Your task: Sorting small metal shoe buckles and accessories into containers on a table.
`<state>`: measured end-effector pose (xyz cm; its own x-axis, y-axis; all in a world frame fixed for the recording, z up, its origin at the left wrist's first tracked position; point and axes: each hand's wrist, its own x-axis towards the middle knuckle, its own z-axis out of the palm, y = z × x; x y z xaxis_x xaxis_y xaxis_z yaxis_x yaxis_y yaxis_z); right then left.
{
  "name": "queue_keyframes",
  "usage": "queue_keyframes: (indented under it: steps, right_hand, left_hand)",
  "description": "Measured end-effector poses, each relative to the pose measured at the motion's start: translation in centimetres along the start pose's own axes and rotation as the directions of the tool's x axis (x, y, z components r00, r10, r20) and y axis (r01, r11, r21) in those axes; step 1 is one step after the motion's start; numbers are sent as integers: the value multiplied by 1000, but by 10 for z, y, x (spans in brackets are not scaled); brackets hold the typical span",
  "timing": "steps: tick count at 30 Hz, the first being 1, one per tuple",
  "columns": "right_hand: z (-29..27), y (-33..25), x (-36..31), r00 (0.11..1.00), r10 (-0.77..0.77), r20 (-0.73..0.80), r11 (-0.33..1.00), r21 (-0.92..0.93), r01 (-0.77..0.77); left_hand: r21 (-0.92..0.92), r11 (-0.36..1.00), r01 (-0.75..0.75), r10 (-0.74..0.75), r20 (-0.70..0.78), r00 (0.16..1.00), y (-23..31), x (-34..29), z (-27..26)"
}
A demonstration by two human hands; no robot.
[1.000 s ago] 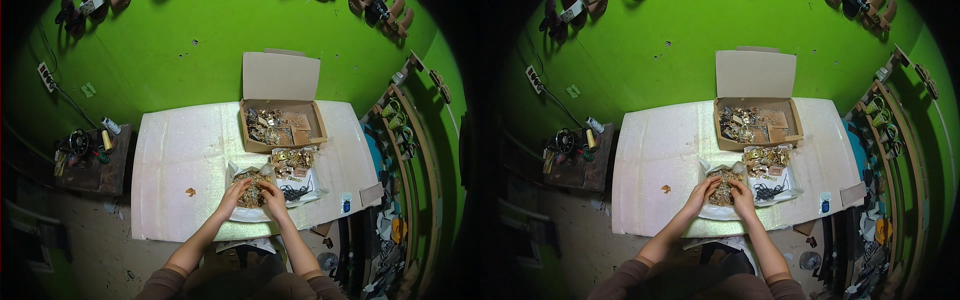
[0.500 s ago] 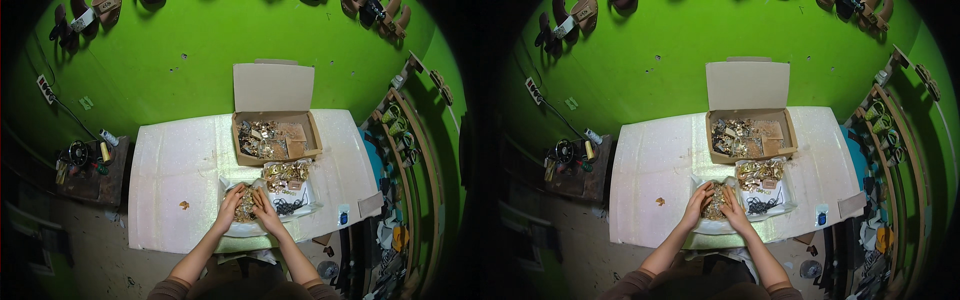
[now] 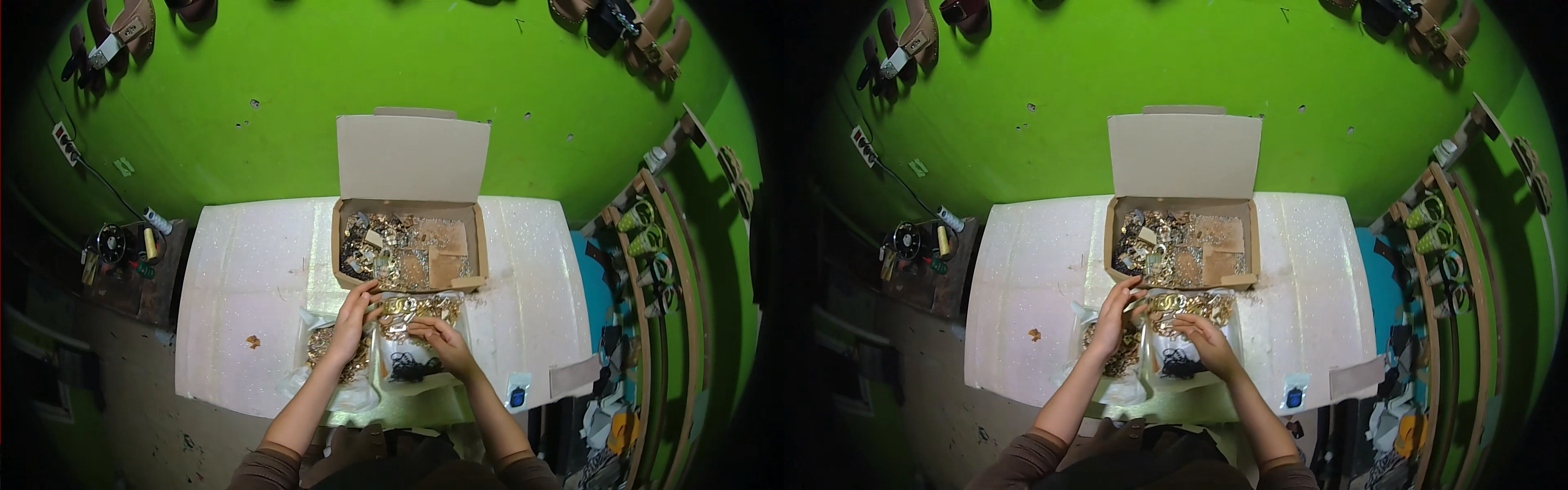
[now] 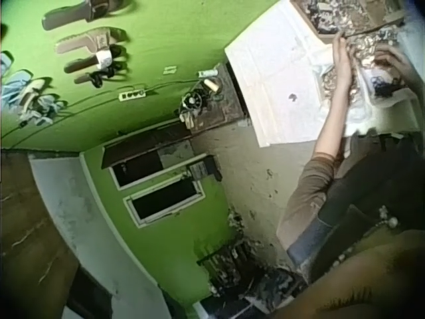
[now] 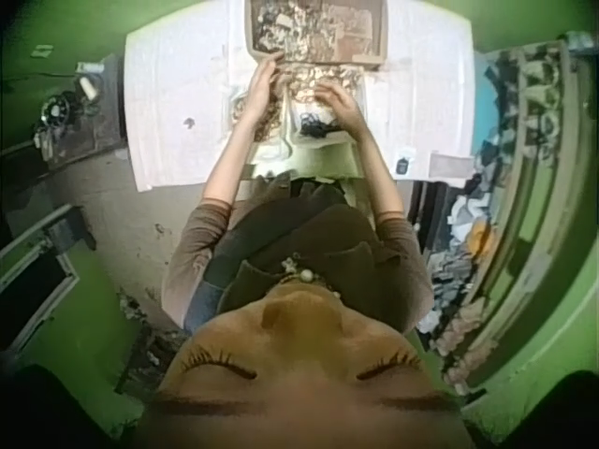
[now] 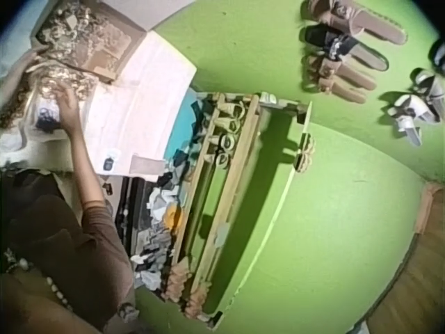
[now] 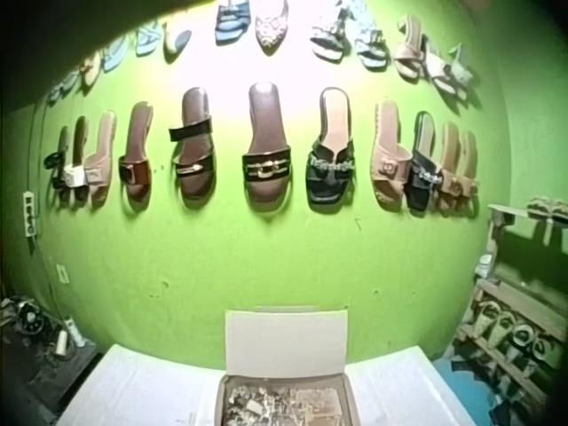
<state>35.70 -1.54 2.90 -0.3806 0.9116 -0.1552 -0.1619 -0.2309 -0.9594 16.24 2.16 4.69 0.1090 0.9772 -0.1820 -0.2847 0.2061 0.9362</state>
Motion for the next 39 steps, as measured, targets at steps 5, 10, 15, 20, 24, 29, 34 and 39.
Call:
queue_keyframes:
  steps: [5, 10, 15, 20, 24, 29, 34, 39]
  right_hand:
    - [-58, -35, 41, 999, -17, -44, 951, -309, 3]
    - [-110, -34, 104, 1000, -23, -17, 892, -451, 13]
    - [-118, -24, 159, 959, -157, 234, 401, -873, 279]
    - [-99, -32, 169, 815, 117, 568, 118, -822, 557]
    - [-104, -10, 185, 723, 421, 548, -120, -756, 643]
    - [-119, -13, 185, 635, 306, 709, -135, -628, 766]
    - [-136, 5, 187, 564, 96, 820, -160, -546, 822]
    - [-132, -11, 188, 496, 178, 850, -143, -476, 868]
  left_hand:
    - [387, 901, -197, 222, -22, 975, -17, 46, 22]
    - [420, 888, -189, 248, -92, 964, -26, 83, 40]
    - [564, 789, -243, 353, -93, 931, -31, 121, 54]
    - [725, 623, -295, 456, -30, 890, -36, 124, 50]
    - [731, 623, -278, 435, -29, 900, -38, 123, 53]
    - [751, 612, -248, 425, -49, 904, -38, 122, 52]
    - [749, 618, -239, 415, -53, 908, -40, 125, 55]
    - [749, 624, -220, 410, -75, 909, -40, 123, 52]
